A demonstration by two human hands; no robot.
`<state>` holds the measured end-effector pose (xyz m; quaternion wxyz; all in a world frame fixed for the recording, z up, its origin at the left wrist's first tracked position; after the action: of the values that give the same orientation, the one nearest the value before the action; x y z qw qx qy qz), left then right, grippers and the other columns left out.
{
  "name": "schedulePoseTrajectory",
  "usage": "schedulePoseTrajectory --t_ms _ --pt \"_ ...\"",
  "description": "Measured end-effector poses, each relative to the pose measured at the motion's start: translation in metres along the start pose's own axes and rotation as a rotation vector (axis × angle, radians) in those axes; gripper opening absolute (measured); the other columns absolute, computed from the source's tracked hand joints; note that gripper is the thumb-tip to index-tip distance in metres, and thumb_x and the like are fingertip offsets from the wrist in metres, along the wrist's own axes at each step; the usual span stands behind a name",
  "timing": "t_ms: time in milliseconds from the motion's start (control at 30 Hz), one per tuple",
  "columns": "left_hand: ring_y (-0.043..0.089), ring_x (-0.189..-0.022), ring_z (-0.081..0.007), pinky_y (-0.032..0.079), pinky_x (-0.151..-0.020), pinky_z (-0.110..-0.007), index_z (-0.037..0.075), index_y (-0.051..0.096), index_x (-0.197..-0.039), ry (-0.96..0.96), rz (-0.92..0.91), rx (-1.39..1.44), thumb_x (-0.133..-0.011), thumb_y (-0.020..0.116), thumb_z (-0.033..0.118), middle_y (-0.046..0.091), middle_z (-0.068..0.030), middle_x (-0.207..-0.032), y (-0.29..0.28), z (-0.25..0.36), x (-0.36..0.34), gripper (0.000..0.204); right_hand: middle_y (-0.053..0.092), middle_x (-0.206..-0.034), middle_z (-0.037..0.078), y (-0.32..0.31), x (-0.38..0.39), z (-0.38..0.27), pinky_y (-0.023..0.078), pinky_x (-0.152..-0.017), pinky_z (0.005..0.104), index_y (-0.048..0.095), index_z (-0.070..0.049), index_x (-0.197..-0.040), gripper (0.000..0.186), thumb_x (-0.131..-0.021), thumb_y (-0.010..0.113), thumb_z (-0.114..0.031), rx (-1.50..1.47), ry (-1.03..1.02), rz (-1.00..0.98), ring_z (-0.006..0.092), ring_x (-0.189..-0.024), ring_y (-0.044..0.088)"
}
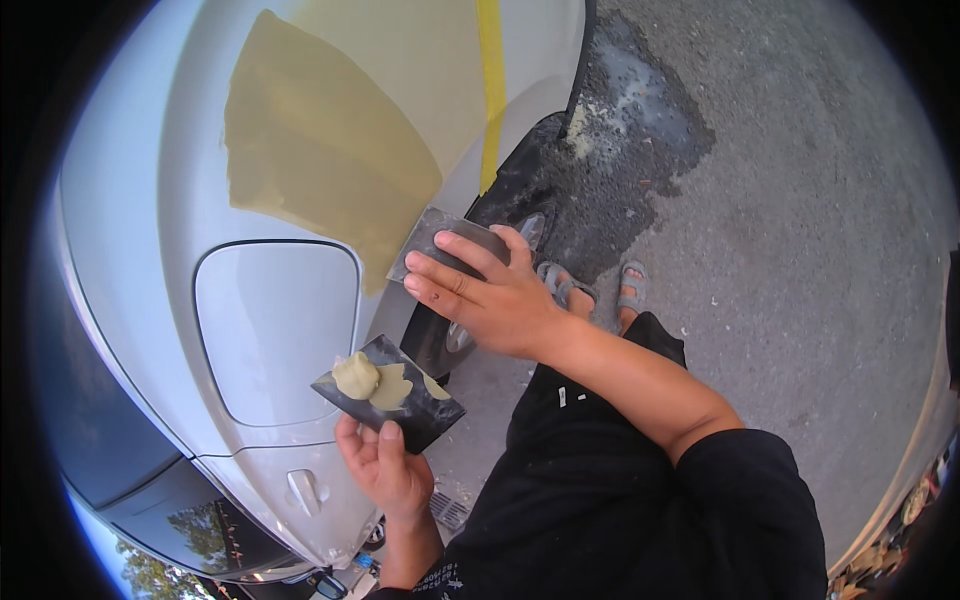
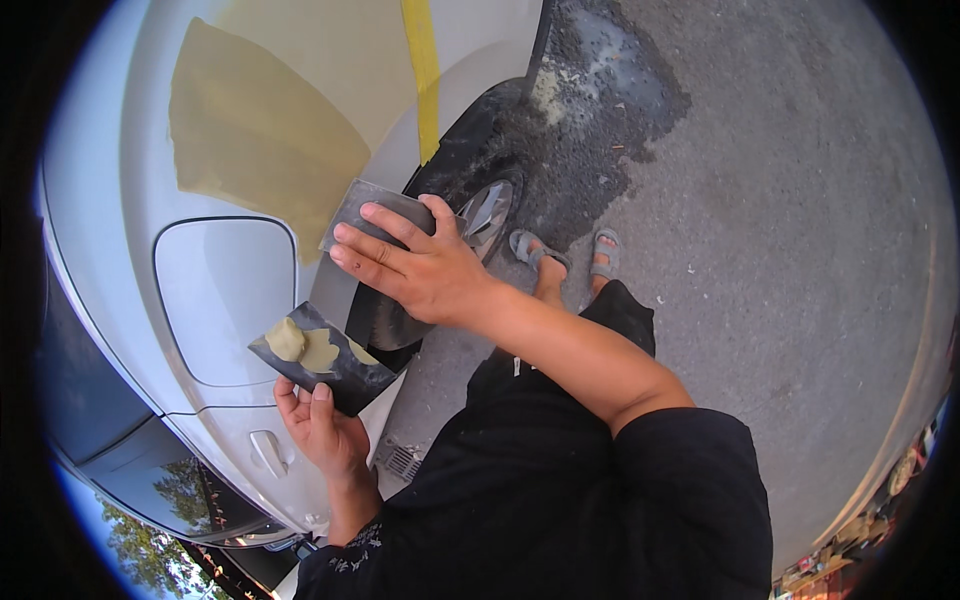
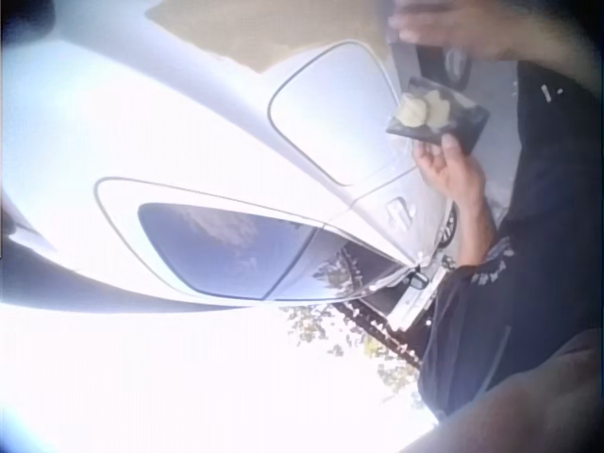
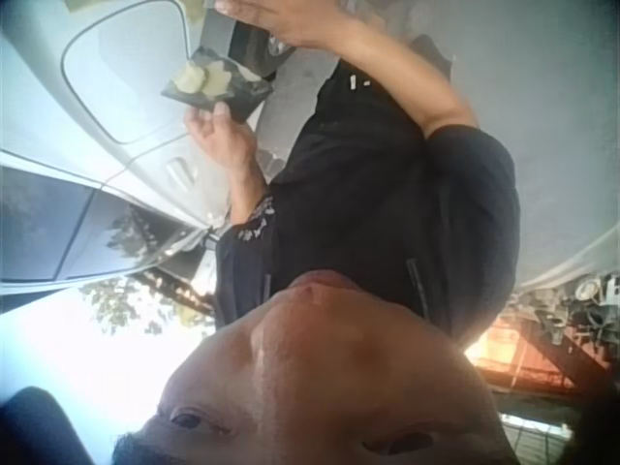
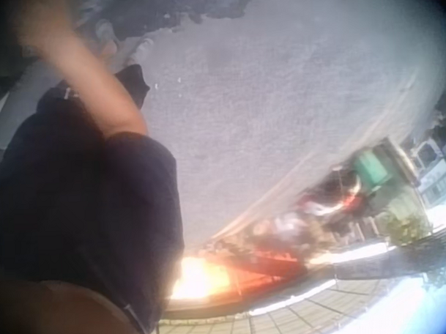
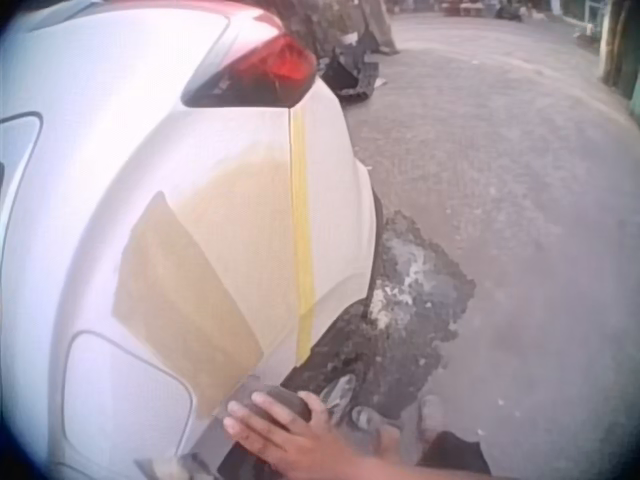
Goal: The person applies a beige filler paste to a taped-off area on the rear quarter panel of a white car using a metal spreader. The person repeatedly scoops filler from the spreader and smooths it over the surface, working within the yellow masking tape boundaries.
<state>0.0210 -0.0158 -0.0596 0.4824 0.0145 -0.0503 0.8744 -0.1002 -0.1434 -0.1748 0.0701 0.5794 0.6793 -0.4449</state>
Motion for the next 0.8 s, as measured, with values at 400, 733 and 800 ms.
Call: schedulePoseTrajectory --t_ms 400,733,800 --pt "0.054 -0.111 -0.0232 0.037 -0.100 -0.036 -0.004 0.035 -0.125 0.017 0.008 -0.033 -0.085 0.049 -0.006 0.057 -0.0185 -0.117 0.001 0.001 -0.001 0.042 0.046 -0.139 -0.005 0.003 0.009 0.011 0.030 -0.094 0.0526 0.051 -0.019 -0.127 0.045 -0.083 0.051 -0.011 0.039 0.026 -0.016 0.0194 -0.129 0.036" --pt "0.054 -0.111 -0.0234 0.038 -0.100 -0.036 -0.003 0.035 -0.125 0.011 0.009 -0.048 -0.085 0.049 -0.006 0.057 -0.0189 -0.117 0.001 -0.002 -0.001 0.043 0.047 -0.138 -0.005 0.016 0.005 0.005 0.030 -0.095 0.0507 0.050 -0.021 -0.129 0.046 -0.084 0.050 -0.013 0.051 -0.020 0.010 0.0192 -0.128 0.037" --pt "0.054 -0.111 -0.0236 0.038 -0.100 -0.036 -0.003 0.035 -0.126 0.014 0.004 -0.046 -0.085 0.049 -0.006 0.057 -0.0190 -0.117 0.001 -0.001 -0.002 0.043 0.047 -0.138 -0.005 0.018 0.010 0.005 0.030 -0.095 0.0506 0.051 -0.021 -0.128 0.046 -0.083 0.051 -0.013 0.040 -0.017 -0.040 0.0191 -0.128 0.037"
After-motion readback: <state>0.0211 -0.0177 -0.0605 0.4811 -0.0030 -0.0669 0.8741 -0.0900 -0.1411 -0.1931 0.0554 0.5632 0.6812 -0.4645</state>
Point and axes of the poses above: each hand's wrist, its own x-axis away from the middle knuckle, its own y-axis out of the palm, z = x × y, the point moved 3 cm from there along -x, towards the middle knuckle
